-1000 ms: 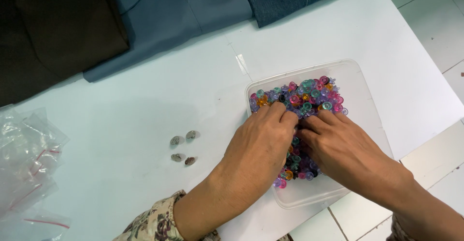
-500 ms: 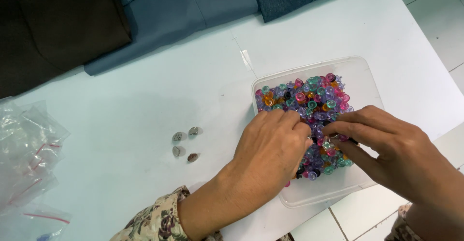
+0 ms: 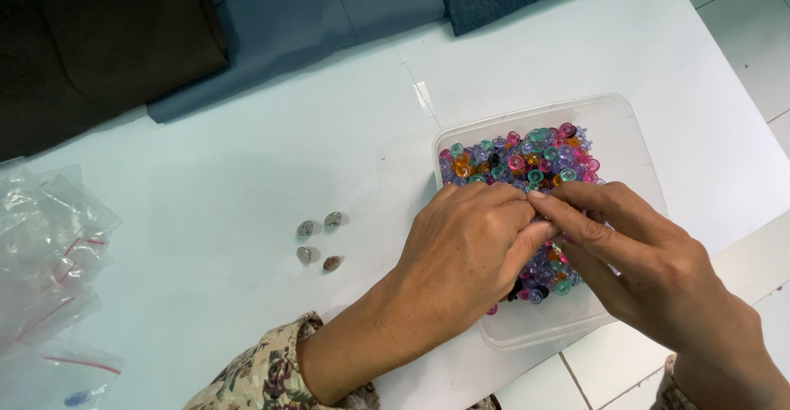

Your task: The person sorts colorful buttons from a plastic container onto a white table, then places them into small plastic bags. The person repeats this process multiple times, picking up buttons and placing them into bags.

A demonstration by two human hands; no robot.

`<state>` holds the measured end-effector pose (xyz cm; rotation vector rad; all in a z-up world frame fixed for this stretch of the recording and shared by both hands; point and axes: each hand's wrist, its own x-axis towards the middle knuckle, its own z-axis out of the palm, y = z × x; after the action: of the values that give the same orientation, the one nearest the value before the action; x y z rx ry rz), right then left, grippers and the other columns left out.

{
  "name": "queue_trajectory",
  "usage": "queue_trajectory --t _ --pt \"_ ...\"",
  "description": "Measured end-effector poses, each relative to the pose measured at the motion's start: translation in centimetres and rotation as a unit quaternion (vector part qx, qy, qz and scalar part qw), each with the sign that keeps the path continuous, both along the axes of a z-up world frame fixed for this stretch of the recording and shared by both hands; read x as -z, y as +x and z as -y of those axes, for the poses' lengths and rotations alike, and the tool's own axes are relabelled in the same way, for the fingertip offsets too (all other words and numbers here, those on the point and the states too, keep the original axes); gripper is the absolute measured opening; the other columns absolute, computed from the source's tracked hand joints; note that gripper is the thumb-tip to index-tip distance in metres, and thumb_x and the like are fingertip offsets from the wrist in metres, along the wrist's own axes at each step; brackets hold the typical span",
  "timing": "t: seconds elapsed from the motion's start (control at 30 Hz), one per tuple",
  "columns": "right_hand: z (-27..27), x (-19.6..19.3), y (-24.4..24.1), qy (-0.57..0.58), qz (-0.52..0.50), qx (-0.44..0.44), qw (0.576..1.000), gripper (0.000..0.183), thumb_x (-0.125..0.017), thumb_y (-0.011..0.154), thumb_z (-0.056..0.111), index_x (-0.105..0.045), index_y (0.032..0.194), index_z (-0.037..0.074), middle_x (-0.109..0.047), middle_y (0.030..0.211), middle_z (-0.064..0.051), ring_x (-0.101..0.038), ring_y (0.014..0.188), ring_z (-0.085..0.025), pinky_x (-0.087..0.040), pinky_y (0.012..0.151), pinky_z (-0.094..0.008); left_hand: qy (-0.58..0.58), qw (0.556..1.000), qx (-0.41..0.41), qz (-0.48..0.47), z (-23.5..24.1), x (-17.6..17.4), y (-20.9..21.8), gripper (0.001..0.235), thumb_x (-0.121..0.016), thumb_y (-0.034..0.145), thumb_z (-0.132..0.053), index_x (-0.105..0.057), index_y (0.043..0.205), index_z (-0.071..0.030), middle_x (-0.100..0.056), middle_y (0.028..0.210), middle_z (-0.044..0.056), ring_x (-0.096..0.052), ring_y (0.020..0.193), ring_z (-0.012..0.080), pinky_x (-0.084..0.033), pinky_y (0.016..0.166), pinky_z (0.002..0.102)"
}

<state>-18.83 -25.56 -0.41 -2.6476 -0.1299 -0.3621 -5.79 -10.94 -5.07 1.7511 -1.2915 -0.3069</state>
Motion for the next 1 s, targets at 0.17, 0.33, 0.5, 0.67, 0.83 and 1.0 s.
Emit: queue_trajectory --t 0.17,0.33,0.5,0.67,0.83,1.0 --pt "0.5 0.2 -0.7 -0.028 -0.017 -0.010 0.999 0.051 -0.062 0.095 -0.005 -0.052 0.145 0.002 -0.059 0.129 -0.024 -0.066 0.109 -0.031 -0.058 0.095 -0.036 0.012 1.000 0.007 -0.023 -0.1 -0.8 0.1 0.019 -0.060 0.098 -0.019 -0.068 0.089 -0.004 -0.069 0.086 0.006 -0.065 0.078 0.0319 -0.047 0.074 0.045" --pt "0.5 -0.1 -1.1 -0.051 -0.044 -0.025 0.997 0.053 -0.053 0.097 -0.007 -0.047 0.149 0.004 -0.056 0.132 -0.026 -0.061 0.108 -0.035 -0.053 0.092 -0.040 0.015 0.999 0.023 -0.047 -0.2 -1.3 0.3 0.021 -0.056 0.094 -0.020 -0.070 0.093 -0.004 -0.072 0.089 0.007 -0.066 0.080 0.0330 -0.047 0.073 0.046" --pt "0.7 0.1 -1.5 -0.034 -0.031 0.023 0.999 0.045 -0.054 0.100 -0.001 -0.053 0.145 0.004 -0.059 0.131 -0.024 -0.065 0.109 -0.031 -0.057 0.092 -0.035 0.015 0.999 -0.005 -0.049 -0.1 -1.3 0.1 0.017 -0.054 0.092 -0.015 -0.068 0.092 -0.006 -0.069 0.082 0.005 -0.065 0.076 0.0307 -0.048 0.071 0.046" --pt "2.9 1.8 -2.6 -0.131 -0.094 0.052 0.986 0.023 -0.065 0.093 0.005 -0.073 0.112 0.015 -0.065 0.104 -0.008 -0.059 0.088 -0.027 -0.051 0.076 -0.039 0.025 0.998 -0.007 -0.055 -0.1 -1.0 -0.1 0.027 -0.055 0.090 -0.018 -0.076 0.106 -0.010 -0.076 0.099 0.005 -0.070 0.086 0.0283 -0.049 0.082 0.045" --pt "3.2 3.9 -2.5 -0.276 -0.180 0.058 0.942 0.022 -0.068 0.087 0.012 -0.075 0.106 0.020 -0.060 0.090 -0.003 -0.056 0.081 -0.028 -0.049 0.067 -0.041 0.035 0.999 -0.001 -0.021 -0.1 -0.5 -0.2 0.028 -0.053 0.093 -0.018 -0.076 0.105 -0.008 -0.075 0.092 0.006 -0.067 0.082 0.0301 -0.047 0.078 0.045" --pt "2.8 4.2 -2.2 -0.388 -0.284 0.085 0.873 0.017 -0.060 0.090 0.017 -0.067 0.080 0.029 -0.055 0.088 0.003 -0.055 0.087 -0.024 -0.045 0.072 -0.039 0.027 0.999 0.026 -0.025 -0.2 -0.6 0.1 0.027 -0.051 0.094 -0.015 -0.076 0.104 -0.006 -0.074 0.085 0.005 -0.067 0.081 0.0291 -0.046 0.076 0.046"
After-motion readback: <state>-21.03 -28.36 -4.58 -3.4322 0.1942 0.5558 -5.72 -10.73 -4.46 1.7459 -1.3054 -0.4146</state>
